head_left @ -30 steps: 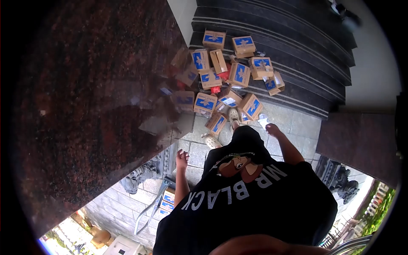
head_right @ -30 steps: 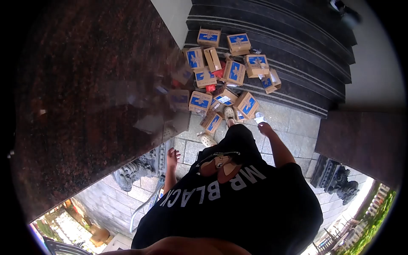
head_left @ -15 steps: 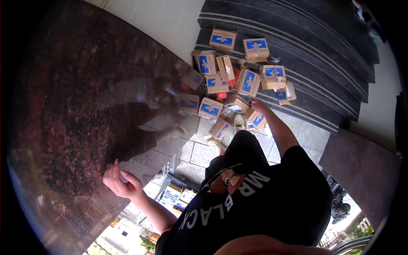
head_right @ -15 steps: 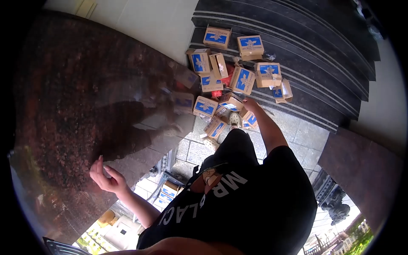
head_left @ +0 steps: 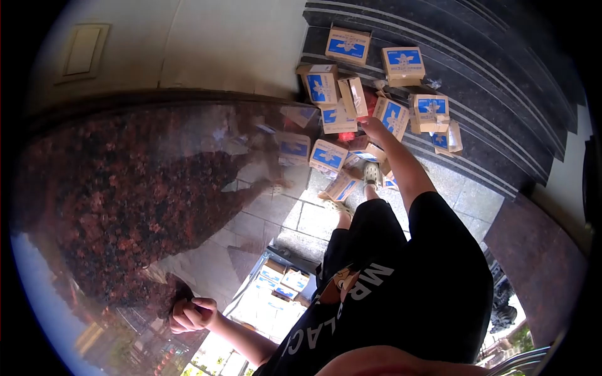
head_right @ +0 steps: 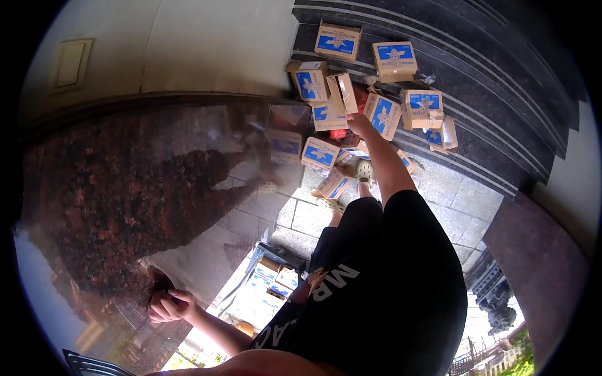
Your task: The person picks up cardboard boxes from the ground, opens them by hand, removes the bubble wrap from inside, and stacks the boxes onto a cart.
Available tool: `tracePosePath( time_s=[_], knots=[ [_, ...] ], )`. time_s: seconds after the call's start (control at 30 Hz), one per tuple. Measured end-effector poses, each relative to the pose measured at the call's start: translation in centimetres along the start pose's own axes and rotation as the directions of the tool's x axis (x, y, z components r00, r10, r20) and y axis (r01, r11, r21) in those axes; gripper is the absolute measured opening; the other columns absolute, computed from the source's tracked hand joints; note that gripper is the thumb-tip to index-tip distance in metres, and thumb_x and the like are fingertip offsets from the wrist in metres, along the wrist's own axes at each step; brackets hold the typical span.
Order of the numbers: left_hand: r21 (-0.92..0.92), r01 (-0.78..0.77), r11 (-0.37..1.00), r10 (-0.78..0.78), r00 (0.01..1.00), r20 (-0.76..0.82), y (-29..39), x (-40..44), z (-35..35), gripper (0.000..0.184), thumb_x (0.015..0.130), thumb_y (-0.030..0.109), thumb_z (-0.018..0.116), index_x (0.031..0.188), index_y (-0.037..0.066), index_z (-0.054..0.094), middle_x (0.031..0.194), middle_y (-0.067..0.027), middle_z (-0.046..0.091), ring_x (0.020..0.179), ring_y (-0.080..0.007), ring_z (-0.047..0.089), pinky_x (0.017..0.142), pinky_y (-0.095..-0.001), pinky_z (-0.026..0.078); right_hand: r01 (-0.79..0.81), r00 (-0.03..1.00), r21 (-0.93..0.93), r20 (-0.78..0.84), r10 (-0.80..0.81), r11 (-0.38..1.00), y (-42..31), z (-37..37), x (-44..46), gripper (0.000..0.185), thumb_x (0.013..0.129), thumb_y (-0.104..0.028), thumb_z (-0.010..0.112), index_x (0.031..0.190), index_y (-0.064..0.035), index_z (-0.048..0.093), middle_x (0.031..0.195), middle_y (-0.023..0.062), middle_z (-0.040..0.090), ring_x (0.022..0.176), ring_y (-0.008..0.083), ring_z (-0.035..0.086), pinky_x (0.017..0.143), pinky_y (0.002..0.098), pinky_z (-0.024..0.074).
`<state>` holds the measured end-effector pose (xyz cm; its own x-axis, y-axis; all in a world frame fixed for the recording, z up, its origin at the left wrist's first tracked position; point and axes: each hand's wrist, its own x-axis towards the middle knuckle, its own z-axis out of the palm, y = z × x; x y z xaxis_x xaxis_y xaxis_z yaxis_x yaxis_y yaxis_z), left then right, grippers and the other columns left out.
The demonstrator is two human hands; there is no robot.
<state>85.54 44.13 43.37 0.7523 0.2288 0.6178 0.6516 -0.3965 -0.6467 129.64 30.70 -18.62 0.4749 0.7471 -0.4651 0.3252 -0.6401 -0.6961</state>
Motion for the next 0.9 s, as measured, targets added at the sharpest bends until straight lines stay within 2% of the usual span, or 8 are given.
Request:
tracePosePath(
  time_s=[0.37,0.5,0.6,0.67,0.7,0.77,0.83,0.9],
  knots=[
    [0.137,-0.078,0.988,0.071,0.996,0.059,-0.3,-0.5,0.5,0.040,0.090,0.033,0.050,0.059,0.007,0.046,0.066,-0.0067,0.051,0.065,-0.0266,0.045,0.069,-0.0396,0.033,-0.231,0.973,0.097,0.041,0.228,0.968,1.0,4.5,12.2,0.042,0.086,-0.031,0.060,0.121,-0.0087,0.064,0.116,0.0219,0.065,0.109,0.0355,0.062,0.096,0.0397,0.0495],
    [0.173,-0.078,0.982,0.064,0.994,0.088,0.1,-0.1,0.8,0.041,0.089,0.032,0.049,0.057,0.008,0.043,0.064,-0.0080,0.047,0.064,-0.0277,0.042,0.069,-0.0410,0.032,-0.197,0.975,-0.031,-0.109,0.192,0.980,4.2,7.6,15.3,0.038,0.087,-0.031,0.060,0.118,-0.0091,0.066,0.108,0.0246,0.067,0.109,0.0410,0.060,0.096,0.0402,0.0485],
    [0.200,-0.134,0.971,0.114,0.988,0.107,-0.2,0.1,0.5,0.038,0.088,0.030,0.049,0.059,0.007,0.044,0.063,-0.0074,0.045,0.062,-0.0262,0.041,0.068,-0.0406,0.031,0.016,0.981,0.038,-0.196,-0.008,0.999,5.7,8.8,16.9,0.030,0.090,-0.025,0.060,0.113,-0.0090,0.067,0.094,0.0215,0.069,0.085,0.0366,0.067,0.075,0.0407,0.0548],
    [0.204,-0.161,0.966,0.140,0.984,0.110,-0.4,0.0,0.4,0.036,0.087,0.029,0.049,0.060,0.007,0.044,0.062,-0.0071,0.045,0.062,-0.0252,0.041,0.068,-0.0403,0.031,-0.325,0.940,0.415,0.044,0.338,0.850,5.6,8.9,17.4,0.025,0.093,-0.019,0.058,0.115,-0.0101,0.065,0.073,0.0117,0.062,0.056,0.0262,0.060,0.049,0.0367,0.0486],
    [0.206,-0.170,0.964,0.150,0.983,0.106,-0.4,0.0,0.5,0.035,0.087,0.029,0.049,0.060,0.007,0.045,0.062,-0.0069,0.044,0.061,-0.0247,0.040,0.068,-0.0402,0.030,-0.323,0.940,0.418,0.043,0.337,0.849,5.5,8.8,17.5,0.025,0.093,-0.019,0.058,0.115,-0.0101,0.065,0.073,0.0117,0.062,0.056,0.0262,0.060,0.049,0.0367,0.0486],
    [0.196,-0.162,0.967,0.148,0.985,0.085,-0.4,-0.1,0.8,0.037,0.087,0.030,0.049,0.059,0.007,0.042,0.064,-0.0079,0.045,0.064,-0.0269,0.040,0.069,-0.0415,0.031,-0.508,0.849,0.722,0.328,0.413,0.469,5.0,8.2,17.5,0.024,0.095,-0.017,0.057,0.118,-0.0112,0.060,0.063,0.0029,0.050,0.045,0.0146,0.047,0.038,0.0305,0.0368],
    [0.192,-0.154,0.969,0.143,0.987,0.069,-0.4,-0.4,0.7,0.040,0.088,0.030,0.049,0.058,0.007,0.040,0.067,-0.0089,0.046,0.066,-0.0290,0.041,0.070,-0.0429,0.031,-0.487,0.861,0.748,0.327,0.389,0.451,3.8,7.2,16.8,0.026,0.095,-0.016,0.057,0.120,-0.0113,0.058,0.061,0.0020,0.048,0.045,0.0144,0.047,0.039,0.0297,0.0374],
    [0.166,-0.182,0.969,0.168,0.981,0.092,-0.6,-0.7,0.7,0.025,0.087,0.029,0.049,0.074,0.008,0.050,0.067,-0.0076,0.042,0.067,-0.0256,0.040,0.069,-0.0427,0.029,-0.470,0.872,0.771,0.329,0.363,0.430,3.3,7.4,16.9,0.028,0.094,-0.015,0.058,0.122,-0.0114,0.055,0.059,0.0012,0.046,0.045,0.0143,0.046,0.040,0.0289,0.0379]
  ],
)
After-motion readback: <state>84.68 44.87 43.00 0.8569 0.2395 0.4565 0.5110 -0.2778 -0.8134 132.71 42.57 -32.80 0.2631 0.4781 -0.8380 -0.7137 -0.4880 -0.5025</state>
